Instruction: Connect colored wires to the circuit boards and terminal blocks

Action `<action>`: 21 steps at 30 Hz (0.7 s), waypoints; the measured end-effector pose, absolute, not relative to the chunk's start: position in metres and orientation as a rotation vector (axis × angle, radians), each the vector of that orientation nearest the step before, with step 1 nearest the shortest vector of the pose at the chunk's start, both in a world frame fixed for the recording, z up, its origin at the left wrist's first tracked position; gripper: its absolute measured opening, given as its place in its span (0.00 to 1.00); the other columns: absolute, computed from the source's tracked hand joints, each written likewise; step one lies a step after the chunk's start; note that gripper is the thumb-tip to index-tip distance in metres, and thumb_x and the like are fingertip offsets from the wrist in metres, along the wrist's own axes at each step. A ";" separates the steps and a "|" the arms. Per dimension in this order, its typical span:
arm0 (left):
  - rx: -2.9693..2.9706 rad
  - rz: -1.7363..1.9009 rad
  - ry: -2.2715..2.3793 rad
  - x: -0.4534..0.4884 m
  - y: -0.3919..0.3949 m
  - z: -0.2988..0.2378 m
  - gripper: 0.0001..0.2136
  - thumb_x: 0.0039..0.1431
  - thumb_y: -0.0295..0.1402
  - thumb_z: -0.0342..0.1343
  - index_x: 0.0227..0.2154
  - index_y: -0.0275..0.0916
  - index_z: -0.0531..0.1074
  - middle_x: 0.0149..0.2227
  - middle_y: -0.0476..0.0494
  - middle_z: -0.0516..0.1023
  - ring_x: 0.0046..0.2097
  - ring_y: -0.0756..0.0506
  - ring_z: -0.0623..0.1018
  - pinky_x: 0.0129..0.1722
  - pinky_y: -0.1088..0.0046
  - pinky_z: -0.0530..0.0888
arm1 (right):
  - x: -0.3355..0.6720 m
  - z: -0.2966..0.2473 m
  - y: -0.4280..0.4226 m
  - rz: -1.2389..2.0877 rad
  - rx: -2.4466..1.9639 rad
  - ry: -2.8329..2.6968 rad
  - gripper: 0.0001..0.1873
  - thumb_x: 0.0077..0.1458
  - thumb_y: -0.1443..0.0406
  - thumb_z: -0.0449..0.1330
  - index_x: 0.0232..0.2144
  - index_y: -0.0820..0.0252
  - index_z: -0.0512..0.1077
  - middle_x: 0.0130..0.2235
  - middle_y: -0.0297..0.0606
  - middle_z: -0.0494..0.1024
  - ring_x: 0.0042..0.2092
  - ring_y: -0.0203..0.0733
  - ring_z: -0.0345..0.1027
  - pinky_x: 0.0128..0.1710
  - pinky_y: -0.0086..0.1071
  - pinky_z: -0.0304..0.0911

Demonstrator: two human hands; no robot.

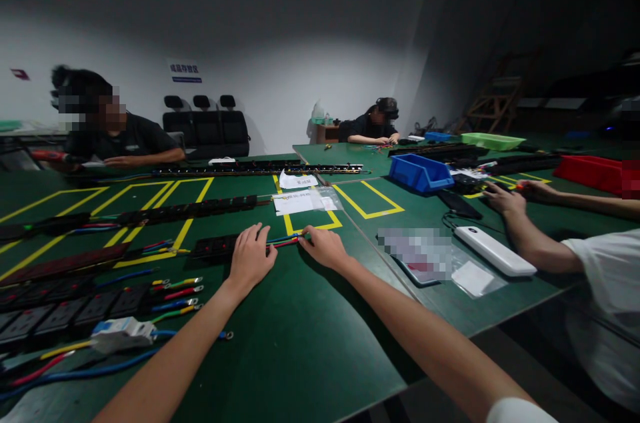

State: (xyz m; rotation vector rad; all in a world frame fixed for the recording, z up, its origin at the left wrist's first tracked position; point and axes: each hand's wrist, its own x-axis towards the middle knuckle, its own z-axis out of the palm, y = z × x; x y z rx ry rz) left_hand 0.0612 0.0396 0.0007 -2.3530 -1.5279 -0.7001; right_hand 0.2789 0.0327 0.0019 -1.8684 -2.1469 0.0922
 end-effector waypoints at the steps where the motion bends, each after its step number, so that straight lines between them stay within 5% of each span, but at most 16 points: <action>1: -2.364 -0.704 -1.521 0.061 0.039 0.001 0.23 0.62 0.35 0.49 0.58 0.33 0.70 0.60 0.31 0.71 0.61 0.35 0.70 0.62 0.54 0.66 | 0.279 0.002 0.033 0.097 -1.879 -2.142 0.19 0.68 0.51 0.48 0.51 0.52 0.69 0.44 0.40 0.81 0.43 0.45 0.75 0.37 0.32 0.59; 14: -2.336 -0.647 -1.490 0.063 0.039 0.000 0.20 0.62 0.33 0.49 0.55 0.34 0.73 0.59 0.31 0.72 0.61 0.35 0.69 0.63 0.53 0.64 | 0.280 0.001 0.033 0.092 -1.874 -2.142 0.19 0.68 0.51 0.48 0.49 0.53 0.71 0.44 0.40 0.81 0.44 0.45 0.75 0.38 0.32 0.59; 21: -2.239 -0.628 -1.589 0.064 0.036 0.002 0.23 0.62 0.39 0.50 0.57 0.37 0.71 0.61 0.30 0.70 0.62 0.30 0.67 0.64 0.40 0.56 | 0.279 0.003 0.033 0.099 -1.886 -2.128 0.20 0.68 0.52 0.49 0.53 0.53 0.68 0.45 0.41 0.81 0.45 0.47 0.75 0.39 0.33 0.60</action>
